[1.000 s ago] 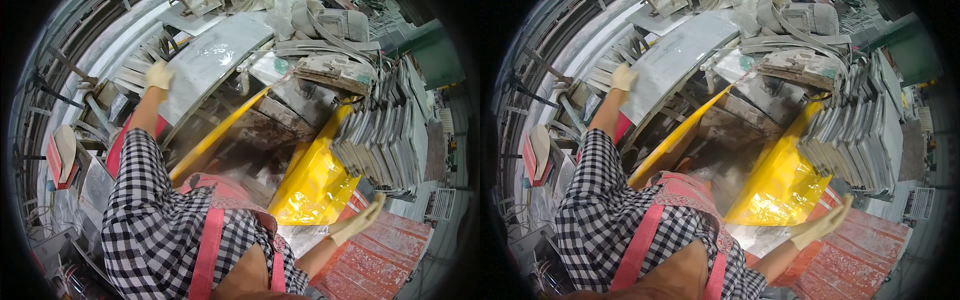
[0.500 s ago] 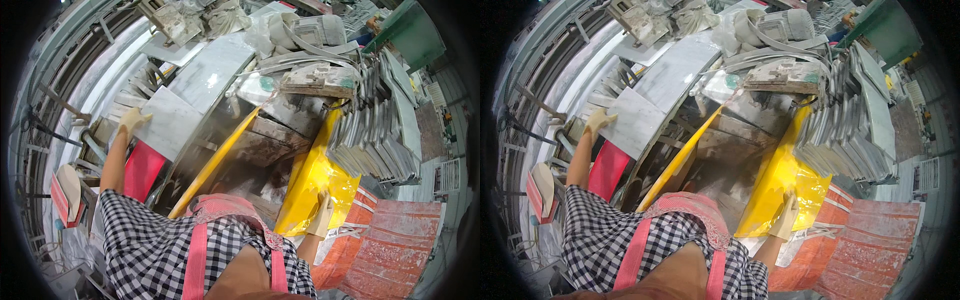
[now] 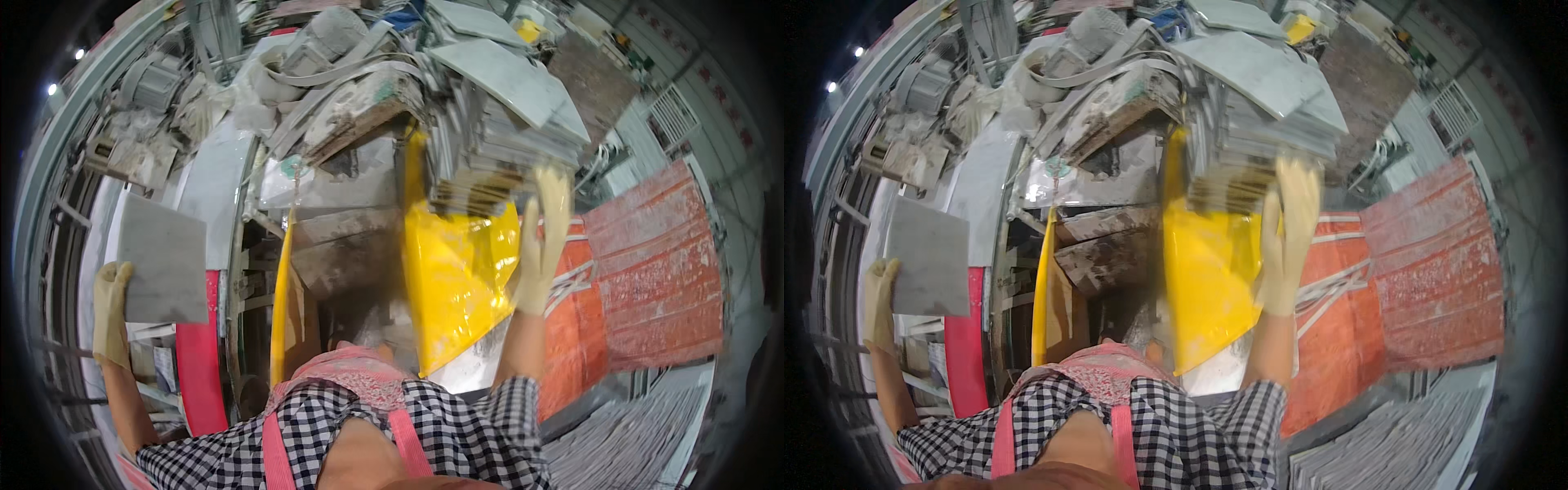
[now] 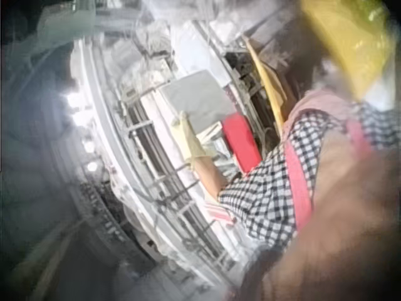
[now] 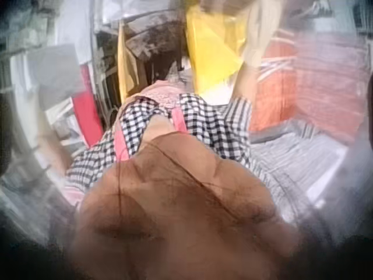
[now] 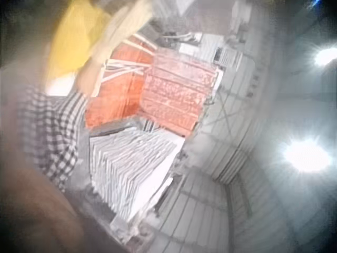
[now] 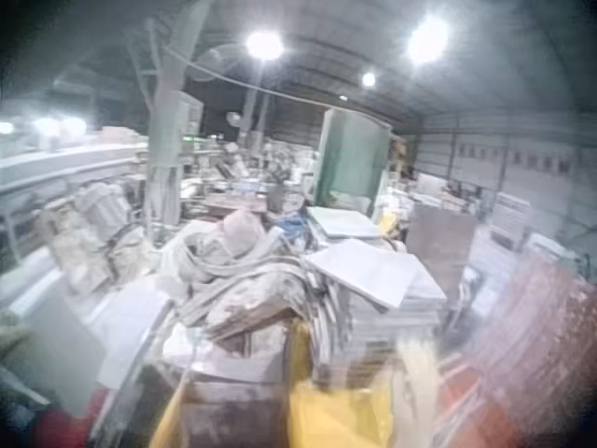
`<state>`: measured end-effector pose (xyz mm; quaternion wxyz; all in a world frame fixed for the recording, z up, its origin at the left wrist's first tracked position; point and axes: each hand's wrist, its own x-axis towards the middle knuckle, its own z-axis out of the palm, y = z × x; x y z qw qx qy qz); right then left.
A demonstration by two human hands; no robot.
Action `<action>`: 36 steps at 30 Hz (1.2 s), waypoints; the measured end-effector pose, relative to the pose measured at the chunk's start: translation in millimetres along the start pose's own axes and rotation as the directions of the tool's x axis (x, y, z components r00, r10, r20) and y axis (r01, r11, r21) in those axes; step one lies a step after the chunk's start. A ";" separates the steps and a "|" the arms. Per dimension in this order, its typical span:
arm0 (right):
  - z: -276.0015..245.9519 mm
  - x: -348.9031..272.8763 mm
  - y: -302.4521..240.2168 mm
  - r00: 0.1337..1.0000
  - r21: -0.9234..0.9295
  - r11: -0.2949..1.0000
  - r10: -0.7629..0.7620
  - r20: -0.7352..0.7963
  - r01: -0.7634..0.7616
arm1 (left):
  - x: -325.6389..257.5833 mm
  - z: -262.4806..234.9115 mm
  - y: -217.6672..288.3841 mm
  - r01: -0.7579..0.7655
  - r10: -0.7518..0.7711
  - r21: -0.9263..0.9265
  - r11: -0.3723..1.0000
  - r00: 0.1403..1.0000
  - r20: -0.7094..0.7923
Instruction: The person repeatedly picks up stacks of gray rectangular tiles and places them onto a yellow conveyor or chute. The person wears gloves and a checkered shirt with a pink apron. The camera is head-mounted and shows the hands and tiles throughout the task.
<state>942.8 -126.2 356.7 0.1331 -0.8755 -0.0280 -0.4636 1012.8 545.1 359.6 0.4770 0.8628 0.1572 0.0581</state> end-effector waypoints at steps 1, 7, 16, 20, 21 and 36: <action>-11.1 55.0 22.5 0.986 0.039 0.987 -0.155 -0.056 0.158 | 9.9 10.0 11.1 -0.075 0.077 -0.071 0.995 0.997 0.024; 23.8 212.2 115.0 0.961 -0.097 0.982 -0.134 0.240 0.161 | 61.0 102.7 76.1 -0.165 0.138 -0.580 0.798 0.986 -0.091; 13.6 180.6 175.5 0.937 0.042 0.999 -0.045 0.347 0.032 | -2.7 272.7 276.5 0.031 0.297 -0.831 0.555 0.926 0.233; -4.7 167.8 162.9 0.959 0.104 0.993 0.018 0.281 -0.049 | -46.7 353.4 360.4 0.156 0.240 -0.823 0.546 0.912 0.332; -10.6 157.4 159.4 0.958 0.251 0.950 0.119 0.262 -0.186 | -51.9 375.3 374.5 0.165 0.272 -0.816 0.554 0.890 0.365; 13.3 130.5 169.3 0.868 0.670 0.571 0.426 0.253 -0.475 | -18.9 425.5 428.2 -0.422 0.347 -0.008 0.907 0.734 0.584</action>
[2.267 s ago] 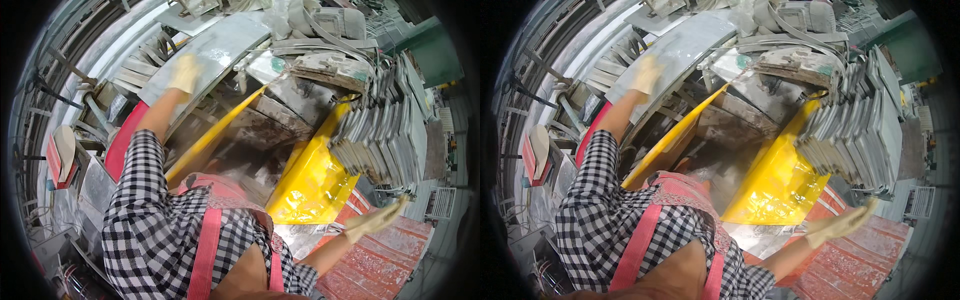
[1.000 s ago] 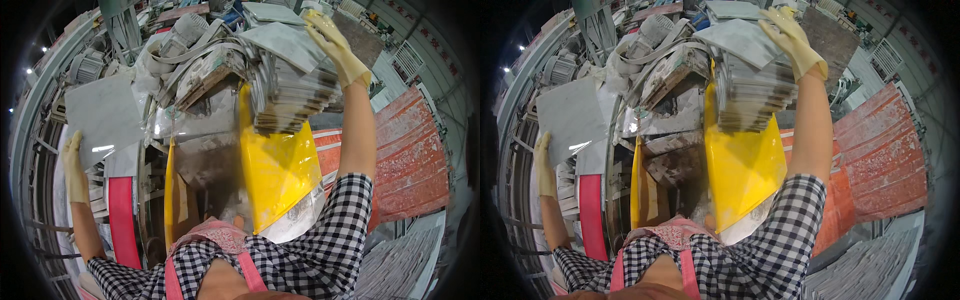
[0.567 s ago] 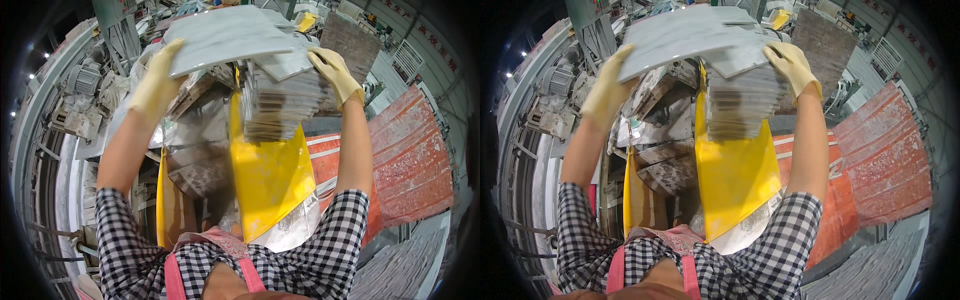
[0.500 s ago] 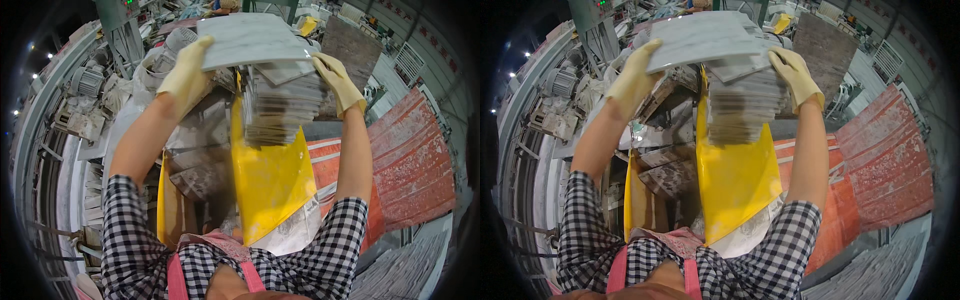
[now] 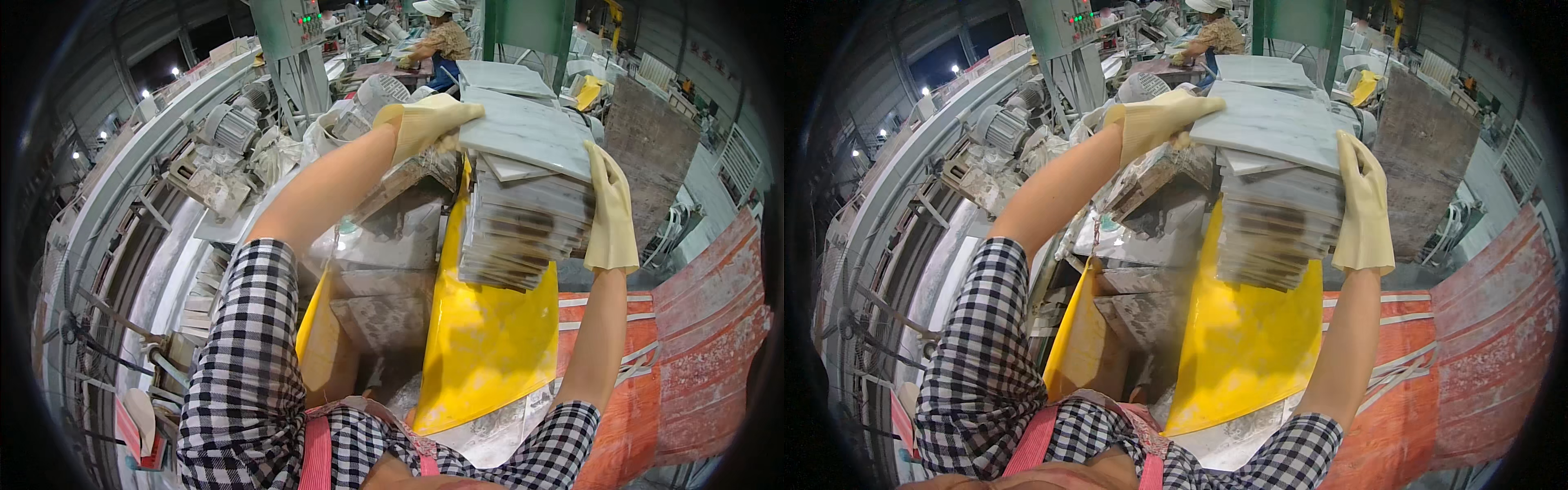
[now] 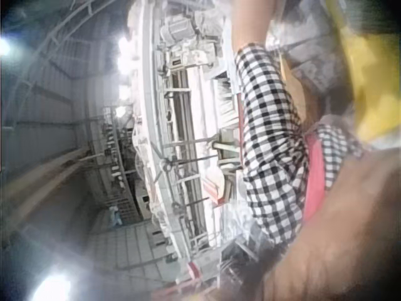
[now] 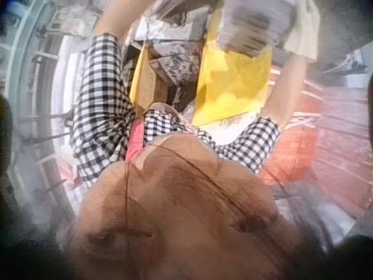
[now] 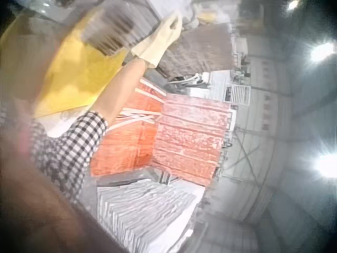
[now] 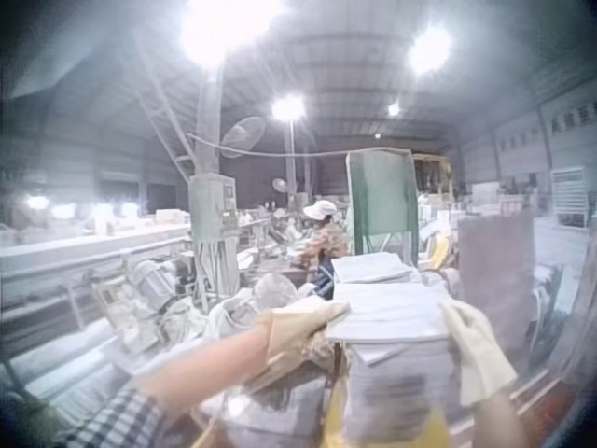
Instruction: The person repeatedly picks up stacks of gray rectangular tiles and places them onto a yellow conveyor or chute. The person wears gloves and a checkered shirt with a pink apron. The camera is head-mounted and shows the hands and tiles throughout the task.
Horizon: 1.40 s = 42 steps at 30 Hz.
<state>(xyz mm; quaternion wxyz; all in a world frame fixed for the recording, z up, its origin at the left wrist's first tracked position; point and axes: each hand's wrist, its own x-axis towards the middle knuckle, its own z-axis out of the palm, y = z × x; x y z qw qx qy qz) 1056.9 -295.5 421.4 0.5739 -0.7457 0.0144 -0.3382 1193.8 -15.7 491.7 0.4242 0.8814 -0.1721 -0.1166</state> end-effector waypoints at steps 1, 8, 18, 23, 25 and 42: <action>0.5 -0.4 3.0 0.995 -0.011 0.997 -0.080 -0.066 0.079 | -2.6 -3.3 2.3 -0.083 0.075 0.086 0.993 0.992 0.099; 6.3 2.9 15.9 0.976 0.000 0.987 -0.161 -0.146 0.163 | -11.6 0.7 0.9 -0.159 0.248 0.608 0.778 0.967 -0.065; 9.0 -12.0 -17.2 0.972 0.249 0.967 0.099 -0.212 -0.045 | -14.8 42.7 -17.5 -0.172 0.105 -0.544 0.822 0.983 -0.152; 2.1 1.2 -14.1 0.987 0.323 0.933 0.146 0.063 -0.158 | -0.8 43.1 -25.6 -0.156 0.107 -0.573 0.805 0.987 -0.120; -1.3 3.4 -7.6 0.991 0.216 0.969 0.109 0.073 -0.122 | 5.2 41.9 -27.4 -0.170 0.197 -0.632 0.756 0.980 -0.027; -8.8 -22.4 -23.5 0.994 0.189 0.976 0.108 0.029 -0.111 | 29.1 65.0 -14.8 -0.201 0.195 -0.677 0.708 0.977 -0.087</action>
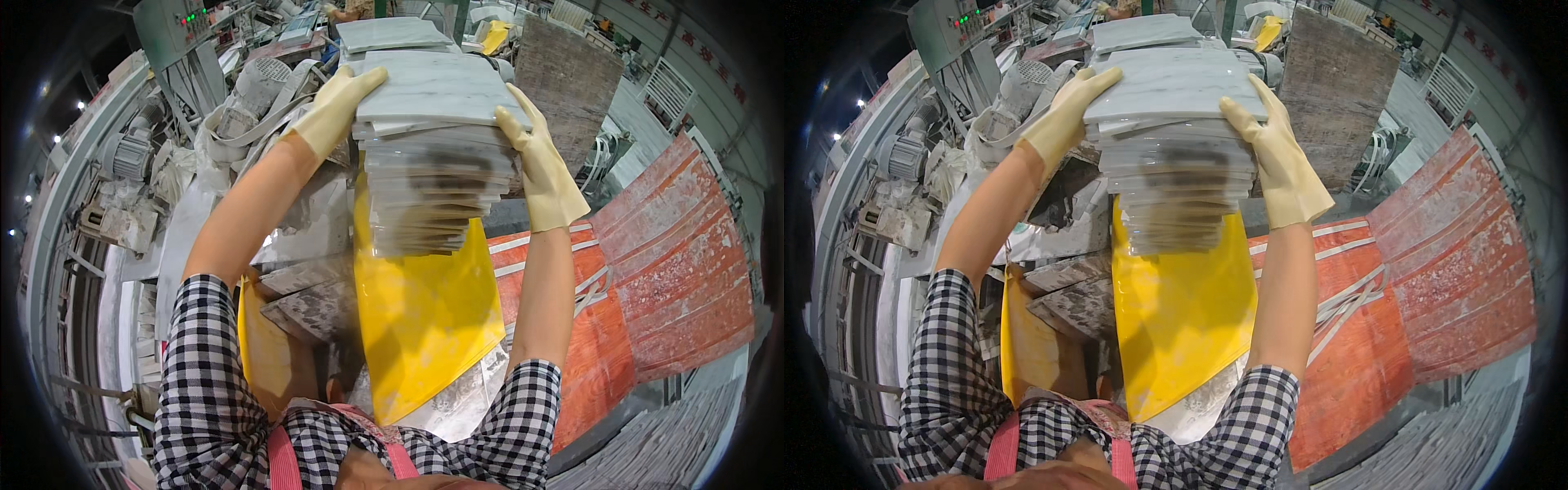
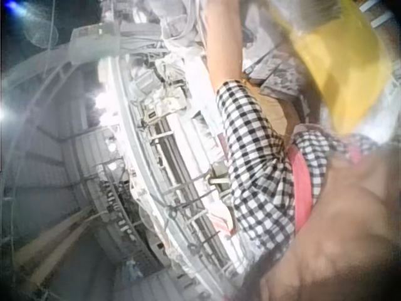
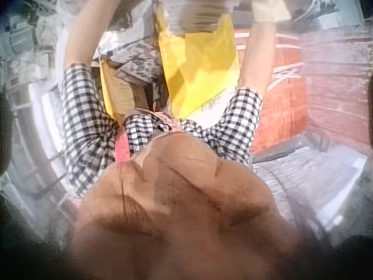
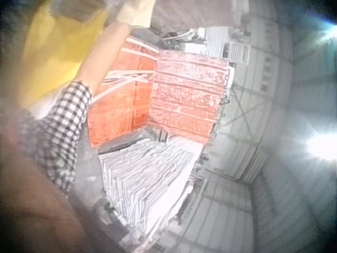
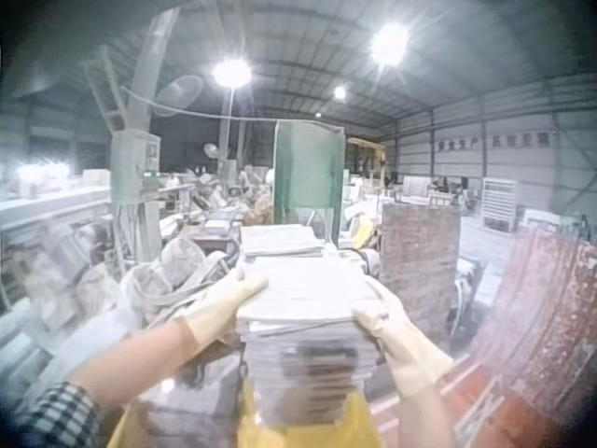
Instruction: The person repeatedly picks up stacks of gray rectangular tiles and places them onto a yellow conveyor or chute. The person wears gloves and a checkered shirt with a pink apron. The camera is head-mounted and shows the hands and tiles throughout the task.
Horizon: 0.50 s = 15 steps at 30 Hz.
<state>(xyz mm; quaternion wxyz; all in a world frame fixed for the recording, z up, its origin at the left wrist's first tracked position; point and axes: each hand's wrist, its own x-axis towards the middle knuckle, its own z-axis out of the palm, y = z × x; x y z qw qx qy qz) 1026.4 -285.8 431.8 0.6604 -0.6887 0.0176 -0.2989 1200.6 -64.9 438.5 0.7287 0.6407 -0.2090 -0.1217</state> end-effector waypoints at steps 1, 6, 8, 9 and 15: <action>1.2 1.3 3.4 0.999 0.015 0.999 0.032 -0.039 -0.032 | 3.7 -0.1 -4.1 -0.002 0.003 0.026 1.000 0.999 -0.038; -4.0 16.2 17.1 0.991 -0.078 0.994 -0.089 -0.104 0.081 | 17.9 2.7 -13.1 -0.010 0.013 0.095 0.995 0.999 -0.035; -6.1 22.0 21.1 0.981 -0.011 0.983 -0.185 -0.057 0.185 | 18.9 4.0 -10.3 -0.046 0.064 0.235 0.971 0.996 -0.066; -8.0 22.1 21.7 0.985 0.013 0.987 -0.162 -0.053 0.163 | 17.3 4.6 -9.4 -0.064 0.068 0.228 0.972 0.998 -0.013; -12.9 25.8 16.7 0.989 -0.186 0.978 -0.118 -0.092 0.099 | 14.4 -3.7 -9.7 -0.067 0.053 0.237 0.969 0.997 0.062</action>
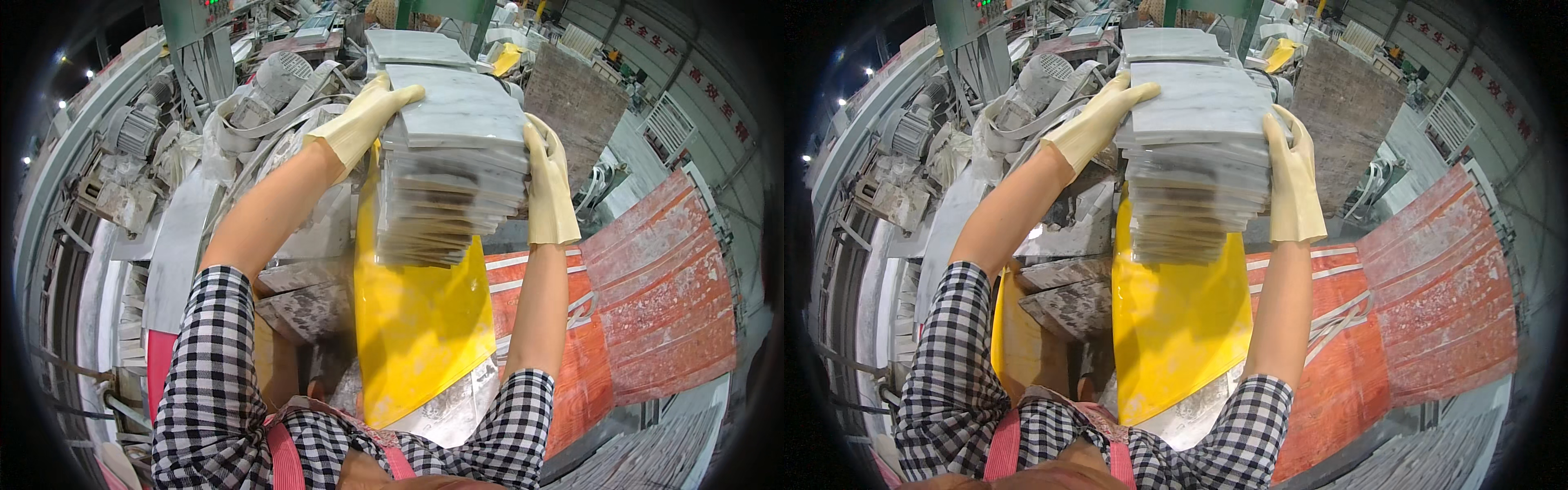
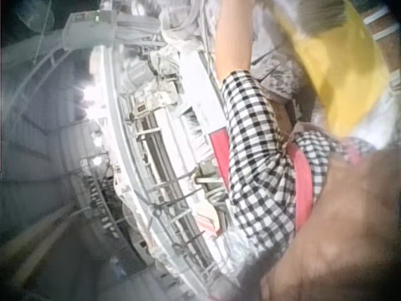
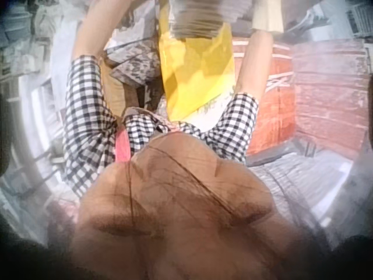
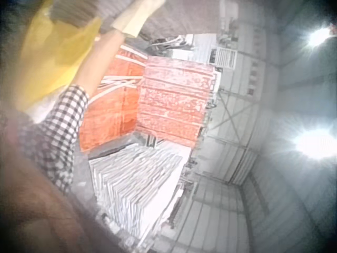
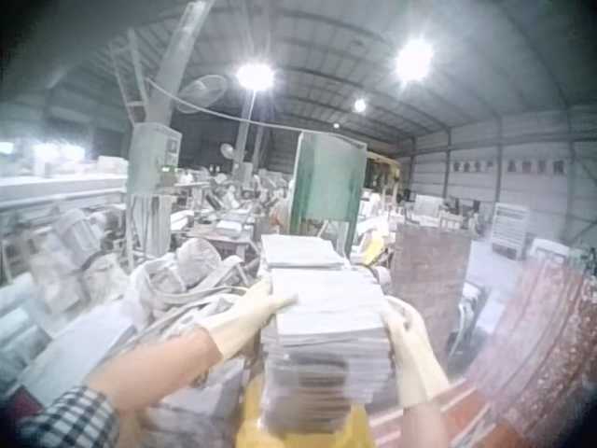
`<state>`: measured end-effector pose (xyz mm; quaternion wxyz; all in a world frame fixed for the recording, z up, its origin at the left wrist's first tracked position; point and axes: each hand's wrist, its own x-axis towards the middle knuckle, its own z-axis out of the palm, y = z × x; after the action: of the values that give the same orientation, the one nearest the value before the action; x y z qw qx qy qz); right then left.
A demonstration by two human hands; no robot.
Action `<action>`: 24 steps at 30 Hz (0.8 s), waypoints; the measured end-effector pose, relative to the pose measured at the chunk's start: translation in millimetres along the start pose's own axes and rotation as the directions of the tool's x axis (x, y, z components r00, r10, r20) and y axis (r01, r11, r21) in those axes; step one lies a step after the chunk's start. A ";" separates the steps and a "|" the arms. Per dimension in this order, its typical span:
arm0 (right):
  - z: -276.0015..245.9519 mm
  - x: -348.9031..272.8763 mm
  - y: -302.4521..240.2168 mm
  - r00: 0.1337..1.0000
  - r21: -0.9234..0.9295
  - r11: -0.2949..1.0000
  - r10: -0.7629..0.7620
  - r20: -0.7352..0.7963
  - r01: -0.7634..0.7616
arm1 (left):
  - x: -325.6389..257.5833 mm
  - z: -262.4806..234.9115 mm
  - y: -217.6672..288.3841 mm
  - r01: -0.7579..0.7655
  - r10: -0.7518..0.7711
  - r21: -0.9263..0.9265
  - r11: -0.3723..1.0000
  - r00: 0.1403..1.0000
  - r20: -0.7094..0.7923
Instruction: The person repeatedly picks up stacks of gray rectangular tiles and places them onto a yellow conveyor or chute. The person wears gloves and a checkered shirt with a pink apron. The camera is head-mounted and shows the hands and tiles throughout the task.
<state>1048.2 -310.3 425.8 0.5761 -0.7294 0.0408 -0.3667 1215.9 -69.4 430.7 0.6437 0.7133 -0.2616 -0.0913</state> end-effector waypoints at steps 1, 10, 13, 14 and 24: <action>-0.7 0.1 -1.1 1.000 0.017 1.000 0.019 -0.017 -0.019 | 1.9 -0.7 -2.1 -0.023 0.023 -0.038 0.999 1.000 0.000; 7.5 -8.3 0.2 0.992 0.190 0.981 0.048 -0.119 -0.024 | 12.9 22.5 -13.8 -0.020 -0.013 -0.270 0.963 0.993 -0.119; 9.3 -11.5 -1.4 0.985 0.139 0.989 -0.031 -0.171 0.055 | 4.7 18.7 -10.0 -0.069 0.068 -0.246 0.967 0.998 -0.011; 10.6 -12.8 -1.6 0.983 0.192 0.980 -0.008 -0.185 0.044 | 3.4 17.4 -6.2 -0.051 0.048 -0.048 0.998 0.996 -0.072; 4.1 6.3 20.1 0.983 0.054 0.986 -0.149 -0.105 0.155 | 3.2 14.2 -6.0 -0.072 0.065 -0.084 0.994 0.994 -0.087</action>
<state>1062.4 -316.7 411.1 0.5658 -0.6929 0.0026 -0.4469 1213.6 -83.1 423.4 0.6873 0.6786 -0.2542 -0.0503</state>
